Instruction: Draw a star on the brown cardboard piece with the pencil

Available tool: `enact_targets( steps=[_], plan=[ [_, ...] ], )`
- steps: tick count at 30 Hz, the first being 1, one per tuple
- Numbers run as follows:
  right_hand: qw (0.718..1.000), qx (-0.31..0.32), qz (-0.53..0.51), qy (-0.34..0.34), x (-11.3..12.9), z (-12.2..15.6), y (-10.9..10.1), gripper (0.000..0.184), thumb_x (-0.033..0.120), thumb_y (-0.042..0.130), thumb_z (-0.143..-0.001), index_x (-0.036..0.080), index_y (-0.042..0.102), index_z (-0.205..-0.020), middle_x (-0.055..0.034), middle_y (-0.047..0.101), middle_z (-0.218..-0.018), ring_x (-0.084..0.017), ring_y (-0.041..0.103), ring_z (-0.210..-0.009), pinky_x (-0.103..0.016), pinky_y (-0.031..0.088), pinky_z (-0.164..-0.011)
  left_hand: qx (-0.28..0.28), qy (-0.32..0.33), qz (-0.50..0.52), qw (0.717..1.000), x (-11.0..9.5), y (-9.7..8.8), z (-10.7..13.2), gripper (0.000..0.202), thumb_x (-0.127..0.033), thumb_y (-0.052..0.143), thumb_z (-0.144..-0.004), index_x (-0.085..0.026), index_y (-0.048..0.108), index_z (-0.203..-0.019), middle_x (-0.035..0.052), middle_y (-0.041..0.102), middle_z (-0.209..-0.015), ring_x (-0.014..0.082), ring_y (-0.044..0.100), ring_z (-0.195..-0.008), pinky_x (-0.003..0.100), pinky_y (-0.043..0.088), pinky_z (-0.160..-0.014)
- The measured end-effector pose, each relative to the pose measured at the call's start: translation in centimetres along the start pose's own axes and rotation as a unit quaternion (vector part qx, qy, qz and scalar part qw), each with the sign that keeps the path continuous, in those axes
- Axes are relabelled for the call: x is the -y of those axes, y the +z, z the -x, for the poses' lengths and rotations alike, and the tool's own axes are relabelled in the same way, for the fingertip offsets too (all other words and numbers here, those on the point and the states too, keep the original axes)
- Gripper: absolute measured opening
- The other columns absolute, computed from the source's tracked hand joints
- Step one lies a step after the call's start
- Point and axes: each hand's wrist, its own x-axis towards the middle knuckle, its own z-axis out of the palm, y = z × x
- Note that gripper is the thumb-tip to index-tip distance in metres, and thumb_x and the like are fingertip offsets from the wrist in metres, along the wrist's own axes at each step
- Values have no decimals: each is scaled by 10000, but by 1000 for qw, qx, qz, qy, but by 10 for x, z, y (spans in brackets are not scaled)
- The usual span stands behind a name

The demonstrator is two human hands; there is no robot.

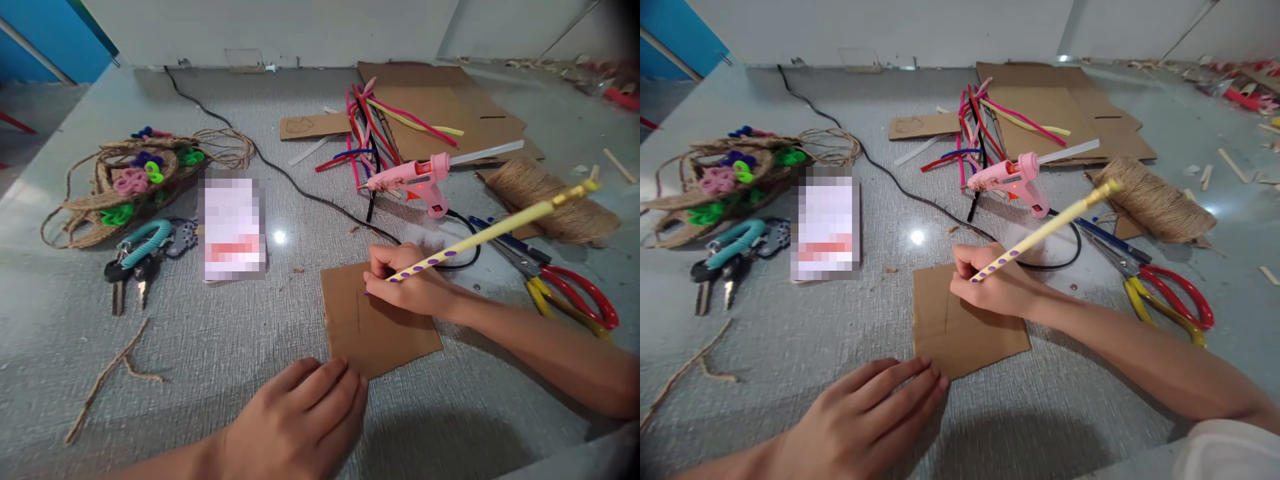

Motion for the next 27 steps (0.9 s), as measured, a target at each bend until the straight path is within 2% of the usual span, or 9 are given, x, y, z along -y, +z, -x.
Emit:
enact_targets(
  steps=[2,5,9,13,17,20,24,27],
  plan=[
    [1000,6,-4,1,0,0,0,297,126,561,-720,192,329,-545,78,360,-479,-58,307,-469,-243,221,-477,-1,1,-1,1000,0,-1,0,375,-102,303,-974,-145,671,-1031,-21,697,-1024,145,615,-952,277,503,-707],
    [1000,-22,-7,-1,-1,0,0,266,148,551,-730,189,351,-559,75,372,-502,-59,322,-486,-237,232,-489,7,2,2,1000,-1,-1,0,381,-108,295,-978,-146,668,-1040,-18,697,-1025,144,616,-955,276,505,-712],
    [1000,22,-11,-1,-1,0,0,273,120,538,-681,190,313,-544,80,361,-478,-56,314,-468,-233,219,-475,3,5,6,1000,0,0,0,383,-113,290,-979,-139,667,-1039,-8,696,-1024,148,616,-952,279,504,-708],
    [1000,-5,-17,0,-1,0,0,254,126,523,-692,190,320,-554,76,370,-493,-59,319,-481,-230,232,-484,-1,-1,15,1000,-1,1,0,373,-112,301,-977,-133,670,-1027,-2,697,-1015,145,616,-942,279,501,-709],
    [999,35,-11,-14,-1,-1,0,263,115,516,-670,191,302,-537,81,340,-466,-57,301,-461,-229,217,-471,-2,-1,13,1000,-2,1,-1,374,-112,297,-978,-127,667,-1027,-5,699,-1012,146,622,-942,283,502,-705],
    [1000,11,-12,-7,-1,-2,0,257,117,510,-675,191,304,-542,76,354,-473,-59,312,-464,-223,228,-467,0,1,15,1000,-1,1,-1,395,-118,274,-985,-125,667,-1023,-9,703,-1004,143,628,-938,278,504,-702],
    [999,44,-11,-23,2,1,-1,264,113,510,-646,192,289,-524,79,315,-451,-60,290,-448,-223,206,-446,-1,5,15,1000,-1,2,1,391,-111,278,-981,-124,664,-1038,-4,702,-1016,144,630,-943,275,507,-705],
    [999,-14,-48,-11,7,7,-2,264,109,506,-667,196,294,-536,76,336,-466,-61,306,-458,-217,223,-445,5,2,18,1000,-1,3,3,390,-125,281,-981,-125,666,-1045,15,698,-1026,148,622,-965,269,515,-720]
  ],
)
